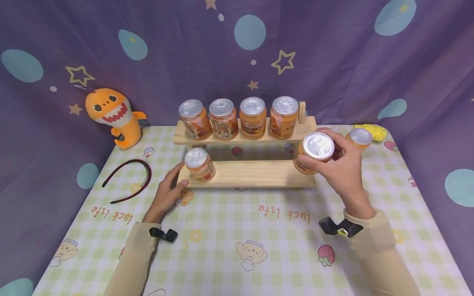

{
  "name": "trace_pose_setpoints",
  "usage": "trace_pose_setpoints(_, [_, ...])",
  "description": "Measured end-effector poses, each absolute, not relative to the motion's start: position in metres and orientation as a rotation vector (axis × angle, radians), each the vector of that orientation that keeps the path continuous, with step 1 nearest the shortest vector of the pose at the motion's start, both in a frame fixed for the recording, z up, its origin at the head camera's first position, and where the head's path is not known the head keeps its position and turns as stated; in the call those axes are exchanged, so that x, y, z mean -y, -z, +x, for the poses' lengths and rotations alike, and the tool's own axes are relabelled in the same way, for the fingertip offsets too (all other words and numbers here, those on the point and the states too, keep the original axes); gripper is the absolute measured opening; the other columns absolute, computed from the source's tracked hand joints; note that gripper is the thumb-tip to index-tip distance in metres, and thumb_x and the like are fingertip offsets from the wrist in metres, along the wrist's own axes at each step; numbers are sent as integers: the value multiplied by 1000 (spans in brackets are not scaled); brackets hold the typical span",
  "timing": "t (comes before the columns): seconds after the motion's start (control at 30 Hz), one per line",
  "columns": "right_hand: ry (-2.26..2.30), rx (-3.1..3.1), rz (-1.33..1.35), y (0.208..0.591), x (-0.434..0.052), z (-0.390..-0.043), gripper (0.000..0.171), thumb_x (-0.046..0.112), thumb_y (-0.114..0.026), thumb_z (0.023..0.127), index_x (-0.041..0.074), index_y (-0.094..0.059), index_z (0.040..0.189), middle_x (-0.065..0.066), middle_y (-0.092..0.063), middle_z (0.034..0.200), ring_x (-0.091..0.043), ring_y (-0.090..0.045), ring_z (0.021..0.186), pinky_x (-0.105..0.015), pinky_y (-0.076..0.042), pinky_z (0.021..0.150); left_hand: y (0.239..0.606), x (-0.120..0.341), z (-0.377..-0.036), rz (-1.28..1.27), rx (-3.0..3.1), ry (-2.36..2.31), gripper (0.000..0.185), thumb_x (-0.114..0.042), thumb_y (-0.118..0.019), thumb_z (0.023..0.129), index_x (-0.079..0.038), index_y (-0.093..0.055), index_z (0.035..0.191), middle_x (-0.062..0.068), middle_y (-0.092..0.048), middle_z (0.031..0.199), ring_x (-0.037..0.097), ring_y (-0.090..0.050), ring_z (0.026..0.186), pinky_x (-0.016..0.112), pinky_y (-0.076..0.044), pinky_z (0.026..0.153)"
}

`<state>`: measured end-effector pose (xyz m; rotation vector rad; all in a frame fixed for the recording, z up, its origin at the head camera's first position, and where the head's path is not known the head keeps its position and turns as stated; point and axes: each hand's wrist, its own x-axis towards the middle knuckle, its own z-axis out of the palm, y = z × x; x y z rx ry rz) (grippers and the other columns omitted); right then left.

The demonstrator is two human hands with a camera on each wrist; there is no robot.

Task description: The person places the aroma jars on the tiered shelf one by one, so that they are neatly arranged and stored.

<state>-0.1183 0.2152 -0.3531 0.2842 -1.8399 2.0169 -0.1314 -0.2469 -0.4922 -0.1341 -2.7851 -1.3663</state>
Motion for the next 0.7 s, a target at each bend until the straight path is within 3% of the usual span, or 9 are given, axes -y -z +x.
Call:
trace_pose_setpoints(0.4, [-1792,2125,241,357,-193,-121,66,-15,-85,63,-3,-66,124,11,-71,107,-2,-68,95,-10,-54,81,493,248,-132,-143,2776,1356,66,-33,-63,98,-26,-35,157,10,-40,161,39,-29,152,54,-5,130])
trace_pose_setpoints(0.7, [-1817,2135,311,360,-176,-126,63,-12,-87,63,-3,-67,122,12,-72,105,-3,-68,92,-12,-55,80,494,248,-132,-149,2773,1355,65,-31,-63,98,-24,-36,157,9,-40,161,37,-31,152,54,-4,130])
